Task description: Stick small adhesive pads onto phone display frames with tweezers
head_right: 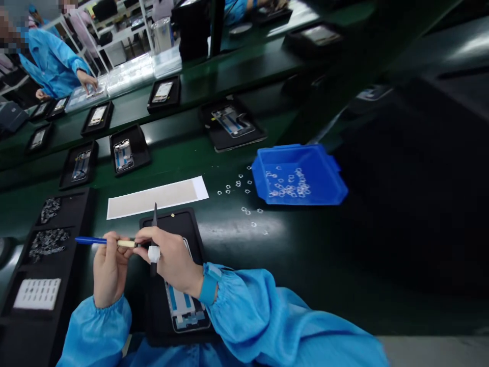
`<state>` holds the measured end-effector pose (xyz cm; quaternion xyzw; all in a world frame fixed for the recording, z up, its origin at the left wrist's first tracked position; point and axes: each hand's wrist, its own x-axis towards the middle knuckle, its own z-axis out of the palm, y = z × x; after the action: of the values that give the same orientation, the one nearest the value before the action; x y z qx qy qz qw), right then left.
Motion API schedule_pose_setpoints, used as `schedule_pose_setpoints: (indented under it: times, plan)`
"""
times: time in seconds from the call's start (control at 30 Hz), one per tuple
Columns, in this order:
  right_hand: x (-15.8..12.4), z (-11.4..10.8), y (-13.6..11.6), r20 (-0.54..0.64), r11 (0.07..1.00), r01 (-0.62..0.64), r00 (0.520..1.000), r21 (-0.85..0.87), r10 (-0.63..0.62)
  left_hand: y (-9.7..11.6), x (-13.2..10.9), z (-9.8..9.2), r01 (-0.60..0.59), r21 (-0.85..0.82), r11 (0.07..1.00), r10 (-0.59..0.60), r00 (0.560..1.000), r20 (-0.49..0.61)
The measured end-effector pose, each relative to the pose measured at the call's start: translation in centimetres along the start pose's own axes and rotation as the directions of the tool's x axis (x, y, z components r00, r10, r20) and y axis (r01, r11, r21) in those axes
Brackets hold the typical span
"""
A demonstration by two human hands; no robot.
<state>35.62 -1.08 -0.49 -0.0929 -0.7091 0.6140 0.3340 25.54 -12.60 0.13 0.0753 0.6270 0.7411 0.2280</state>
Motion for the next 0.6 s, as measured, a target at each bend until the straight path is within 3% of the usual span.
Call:
schedule_pose_setpoints:
  times: [0.1, 0.2, 0.27, 0.33, 0.43, 0.6]
  plan:
    - [-0.3, -1.3, -0.3, -0.012, 0.964, -0.183, 0.982, 0.193, 0.189, 0.5, -1.1, -0.1, -0.139, 0.106, 0.985, 0.118, 0.976, 0.185]
    - [-0.5, -2.4, -0.5, 0.088, 0.829, -0.380, 0.921, 0.411, 0.379, 1.4, -2.2, -0.1, -0.390, 0.320, 0.863, 0.287, 0.901, 0.325]
    - [-0.5, -3.0, -0.4, 0.197, 0.700, -0.495, 0.863, 0.515, 0.465, 1.7, -2.5, 0.2, -0.489, 0.419, 0.765, 0.366, 0.866, 0.342]
    - [-0.6, -3.3, -0.3, 0.245, 0.613, -0.550, 0.824, 0.567, 0.512, 1.6, -2.5, 0.5, -0.483, 0.451, 0.751, 0.392, 0.875, 0.285]
    - [-1.2, -3.3, -0.2, 0.154, 0.648, -0.520, 0.831, 0.556, 0.534, 0.9, -2.2, 0.8, -0.446, 0.461, 0.767, 0.409, 0.894, 0.184]
    - [-2.3, -2.7, -0.5, 0.027, 0.771, -0.460, 0.865, 0.441, 0.501, -0.3, -1.8, 0.4, -0.534, 0.524, 0.663, 0.495, 0.838, 0.229]
